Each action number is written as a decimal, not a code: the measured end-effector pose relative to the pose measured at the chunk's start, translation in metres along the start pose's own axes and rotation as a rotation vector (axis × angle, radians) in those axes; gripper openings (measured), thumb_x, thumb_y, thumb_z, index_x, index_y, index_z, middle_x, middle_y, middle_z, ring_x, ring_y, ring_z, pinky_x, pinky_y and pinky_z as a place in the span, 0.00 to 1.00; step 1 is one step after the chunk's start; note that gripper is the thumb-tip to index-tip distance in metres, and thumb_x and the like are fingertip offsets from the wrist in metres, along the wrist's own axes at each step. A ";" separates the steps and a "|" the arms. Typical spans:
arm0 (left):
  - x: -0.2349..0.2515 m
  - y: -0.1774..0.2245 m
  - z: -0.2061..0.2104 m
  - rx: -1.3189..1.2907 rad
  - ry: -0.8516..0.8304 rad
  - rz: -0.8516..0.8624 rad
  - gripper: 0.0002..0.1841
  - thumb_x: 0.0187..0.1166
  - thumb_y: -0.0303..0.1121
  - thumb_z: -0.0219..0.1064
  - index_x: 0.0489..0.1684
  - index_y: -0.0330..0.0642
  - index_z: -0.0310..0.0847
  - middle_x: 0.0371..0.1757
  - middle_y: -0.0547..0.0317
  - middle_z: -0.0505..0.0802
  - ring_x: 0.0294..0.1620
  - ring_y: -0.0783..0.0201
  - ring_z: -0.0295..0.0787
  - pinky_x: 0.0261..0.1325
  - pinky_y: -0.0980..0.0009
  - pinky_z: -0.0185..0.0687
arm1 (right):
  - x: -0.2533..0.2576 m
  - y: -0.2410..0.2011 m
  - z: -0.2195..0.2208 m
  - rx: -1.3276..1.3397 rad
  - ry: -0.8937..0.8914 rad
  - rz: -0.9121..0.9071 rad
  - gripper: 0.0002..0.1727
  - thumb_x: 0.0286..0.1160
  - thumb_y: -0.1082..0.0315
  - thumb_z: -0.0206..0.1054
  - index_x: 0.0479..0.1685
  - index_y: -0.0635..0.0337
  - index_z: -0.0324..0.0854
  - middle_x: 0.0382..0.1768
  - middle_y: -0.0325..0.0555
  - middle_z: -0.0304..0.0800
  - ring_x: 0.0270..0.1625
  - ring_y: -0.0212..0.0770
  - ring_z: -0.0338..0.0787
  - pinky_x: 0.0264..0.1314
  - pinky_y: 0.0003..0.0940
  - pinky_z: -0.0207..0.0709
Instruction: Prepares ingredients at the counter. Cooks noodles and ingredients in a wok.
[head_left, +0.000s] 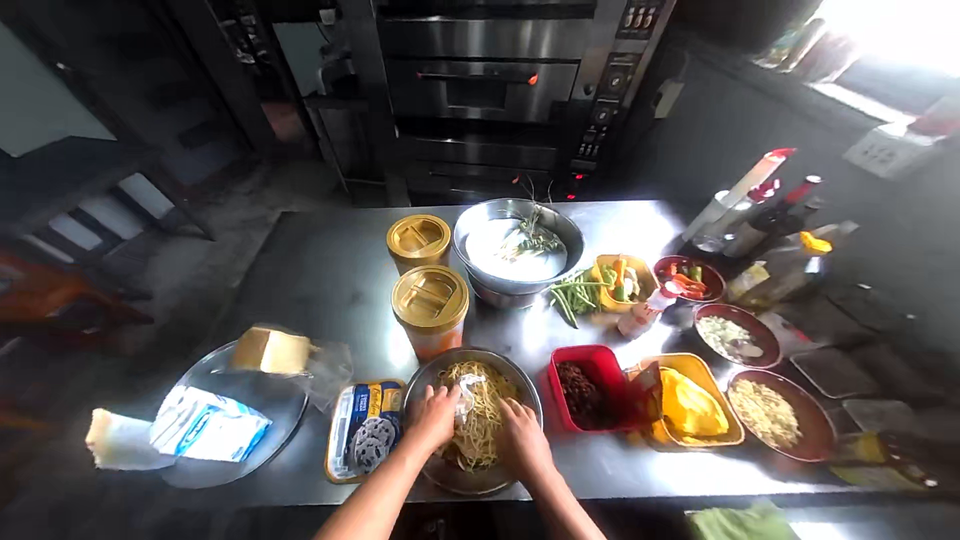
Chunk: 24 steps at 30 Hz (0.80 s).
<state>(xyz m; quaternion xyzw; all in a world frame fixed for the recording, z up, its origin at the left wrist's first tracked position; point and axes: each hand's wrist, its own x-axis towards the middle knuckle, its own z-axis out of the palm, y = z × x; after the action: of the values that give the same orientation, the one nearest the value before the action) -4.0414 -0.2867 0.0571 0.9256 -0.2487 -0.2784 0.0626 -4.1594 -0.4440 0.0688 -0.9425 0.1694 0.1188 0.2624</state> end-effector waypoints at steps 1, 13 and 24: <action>0.003 -0.004 -0.004 0.020 -0.001 0.017 0.47 0.65 0.33 0.78 0.93 0.58 0.60 0.81 0.44 0.79 0.83 0.33 0.69 0.73 0.32 0.75 | 0.016 -0.005 0.008 -0.055 -0.056 0.028 0.42 0.71 0.59 0.74 0.89 0.54 0.66 0.84 0.61 0.69 0.86 0.64 0.68 0.80 0.60 0.72; -0.096 -0.053 -0.037 -0.078 0.266 0.015 0.44 0.63 0.52 0.76 0.85 0.48 0.69 0.68 0.48 0.89 0.73 0.44 0.83 0.68 0.46 0.83 | 0.038 -0.019 0.035 -0.133 -0.004 0.308 0.70 0.37 0.41 0.88 0.94 0.50 0.56 0.81 0.67 0.70 0.80 0.70 0.72 0.72 0.70 0.71; -0.112 -0.124 -0.018 -0.234 0.267 -0.222 0.31 0.76 0.50 0.75 0.71 0.35 0.81 0.67 0.31 0.86 0.67 0.35 0.85 0.68 0.40 0.81 | 0.069 -0.037 0.048 -0.148 0.072 0.393 0.58 0.43 0.42 0.89 0.82 0.58 0.70 0.78 0.66 0.74 0.78 0.71 0.73 0.68 0.72 0.73</action>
<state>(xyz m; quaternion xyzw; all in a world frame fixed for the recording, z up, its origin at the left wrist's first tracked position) -4.0598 -0.1240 0.0954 0.9624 -0.1005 -0.1853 0.1711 -4.0884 -0.4065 0.0236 -0.9117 0.3500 0.1460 0.1580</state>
